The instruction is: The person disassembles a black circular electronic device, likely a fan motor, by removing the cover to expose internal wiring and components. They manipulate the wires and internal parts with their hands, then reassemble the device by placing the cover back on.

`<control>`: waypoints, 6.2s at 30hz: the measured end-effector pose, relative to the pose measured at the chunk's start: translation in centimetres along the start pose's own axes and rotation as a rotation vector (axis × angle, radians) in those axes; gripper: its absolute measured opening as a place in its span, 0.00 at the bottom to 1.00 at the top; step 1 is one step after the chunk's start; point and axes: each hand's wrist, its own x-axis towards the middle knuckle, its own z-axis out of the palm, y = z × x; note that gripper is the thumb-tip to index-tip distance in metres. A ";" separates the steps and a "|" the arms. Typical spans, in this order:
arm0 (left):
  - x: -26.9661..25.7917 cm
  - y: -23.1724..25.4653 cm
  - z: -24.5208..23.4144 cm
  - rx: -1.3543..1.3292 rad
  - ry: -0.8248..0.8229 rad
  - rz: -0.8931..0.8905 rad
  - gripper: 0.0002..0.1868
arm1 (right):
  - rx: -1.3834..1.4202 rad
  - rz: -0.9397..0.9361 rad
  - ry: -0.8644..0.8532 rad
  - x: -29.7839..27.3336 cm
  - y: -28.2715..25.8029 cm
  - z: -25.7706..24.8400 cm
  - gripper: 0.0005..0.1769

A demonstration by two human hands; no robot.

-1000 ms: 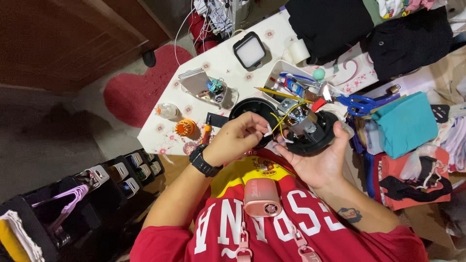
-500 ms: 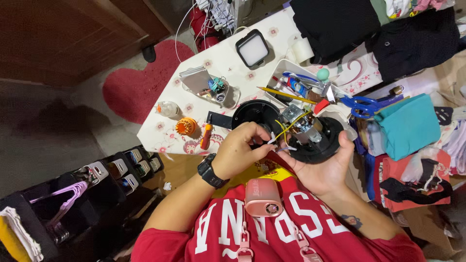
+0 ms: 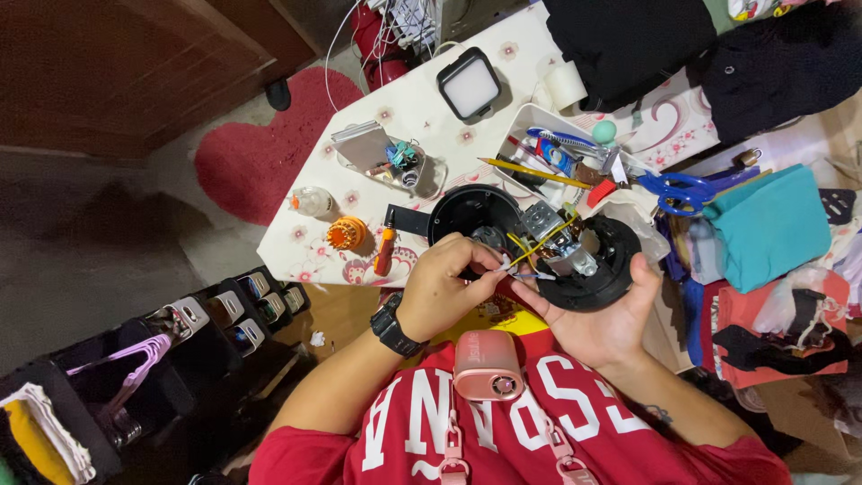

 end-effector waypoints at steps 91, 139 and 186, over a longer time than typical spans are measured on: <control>1.8 0.0 3.3 0.276 0.110 0.079 0.06 | -0.221 0.014 0.098 2.0 -0.1 -1.8 0.52; 1.4 0.8 1.6 0.313 0.099 0.199 0.04 | 0.006 0.054 -0.098 2.8 0.4 -5.4 0.46; 1.1 1.2 1.0 0.355 0.062 0.209 0.18 | 0.122 0.174 -0.290 2.3 0.0 -4.2 0.52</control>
